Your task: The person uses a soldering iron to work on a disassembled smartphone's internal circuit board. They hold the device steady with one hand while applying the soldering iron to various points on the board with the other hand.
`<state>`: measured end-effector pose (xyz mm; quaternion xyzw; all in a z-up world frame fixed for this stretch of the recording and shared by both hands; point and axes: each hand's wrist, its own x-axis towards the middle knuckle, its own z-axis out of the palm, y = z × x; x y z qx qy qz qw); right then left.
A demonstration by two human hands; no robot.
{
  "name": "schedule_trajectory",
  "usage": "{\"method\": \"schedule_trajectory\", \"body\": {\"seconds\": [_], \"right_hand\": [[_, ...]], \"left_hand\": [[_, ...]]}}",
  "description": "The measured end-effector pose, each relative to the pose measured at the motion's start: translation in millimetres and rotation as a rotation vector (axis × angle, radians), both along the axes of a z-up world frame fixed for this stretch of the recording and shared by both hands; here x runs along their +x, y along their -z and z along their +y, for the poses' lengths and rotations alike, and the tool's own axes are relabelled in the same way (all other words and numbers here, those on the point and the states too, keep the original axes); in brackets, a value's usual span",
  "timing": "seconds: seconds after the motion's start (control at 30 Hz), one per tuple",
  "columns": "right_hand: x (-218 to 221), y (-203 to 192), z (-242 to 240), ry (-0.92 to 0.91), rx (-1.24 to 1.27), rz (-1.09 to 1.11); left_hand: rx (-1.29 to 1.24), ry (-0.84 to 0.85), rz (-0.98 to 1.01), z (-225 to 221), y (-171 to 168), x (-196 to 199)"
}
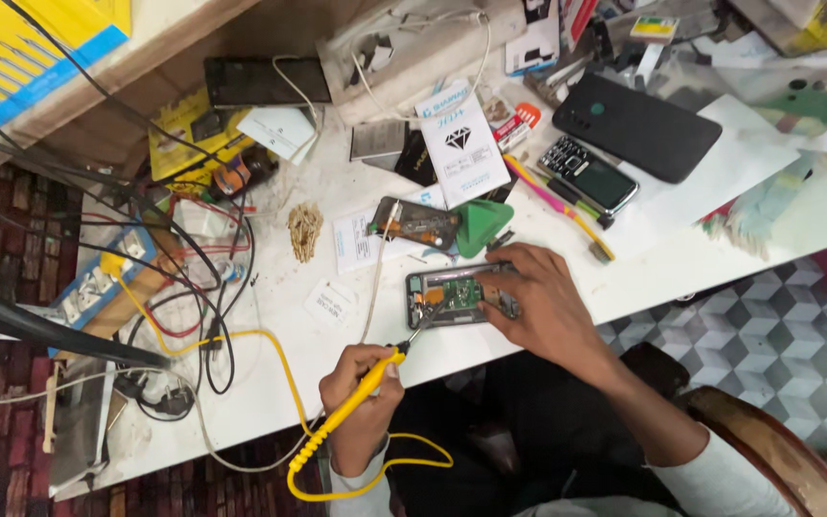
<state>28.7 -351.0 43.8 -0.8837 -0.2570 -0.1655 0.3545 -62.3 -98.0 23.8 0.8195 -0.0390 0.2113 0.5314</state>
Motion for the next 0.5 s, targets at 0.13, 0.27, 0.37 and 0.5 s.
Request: {"method": "schedule_trajectory", "body": {"seconds": [0.13, 0.27, 0.37, 0.5], "right_hand": [[1.4, 2.8, -0.5, 0.002, -0.015, -0.006], [2.1, 3.2, 0.4, 0.005, -0.021, 0.001], [1.8, 1.9, 0.3, 0.01, -0.018, 0.006], [-0.4, 4.0, -0.2, 0.005, -0.005, -0.005]], "left_hand": [[0.038, -0.006, -0.01, 1.3, -1.4, 0.0], [0.037, 0.008, -0.038, 0.1, -3.9, 1.3], [0.046, 0.01, -0.066, -1.8, -5.2, 4.7], [0.043, 0.02, -0.062, -0.6, -3.4, 0.6]]}}
